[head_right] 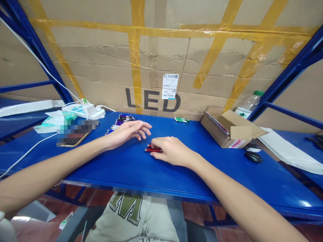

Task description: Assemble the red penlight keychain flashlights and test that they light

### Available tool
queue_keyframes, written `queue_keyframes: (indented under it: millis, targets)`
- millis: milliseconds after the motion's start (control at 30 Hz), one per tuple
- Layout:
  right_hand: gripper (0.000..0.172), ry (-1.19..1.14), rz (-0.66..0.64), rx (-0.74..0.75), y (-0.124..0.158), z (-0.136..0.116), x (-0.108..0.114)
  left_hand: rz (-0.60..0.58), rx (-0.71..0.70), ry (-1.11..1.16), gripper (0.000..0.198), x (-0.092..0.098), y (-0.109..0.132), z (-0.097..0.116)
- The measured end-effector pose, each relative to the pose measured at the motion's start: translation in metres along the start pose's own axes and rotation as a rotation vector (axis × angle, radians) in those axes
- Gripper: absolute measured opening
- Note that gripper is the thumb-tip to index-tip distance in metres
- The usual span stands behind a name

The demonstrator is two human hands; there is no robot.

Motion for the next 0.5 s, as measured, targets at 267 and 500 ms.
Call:
queue_keyframes:
  millis: [267, 500]
  targets:
    - [0.011, 0.024, 0.050, 0.014, 0.0015, 0.0016, 0.0012, -0.023, 0.007, 0.010, 0.053, 0.0004, 0.0002, -0.0030]
    - [0.020, 0.086, 0.091, -0.023, 0.0008, 0.0029, 0.0014, -0.014, -0.036, -0.155, 0.049, -0.0025, 0.0001, 0.0010]
Point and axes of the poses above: each hand's wrist, its own y-axis away from the middle knuckle, its own x-axis out of the back of the hand, z = x × y, the point moved 3 cm from there along -y, towards the middle knuckle, and after that the axes turned 4 degrees about y, right-handed, at the moved point
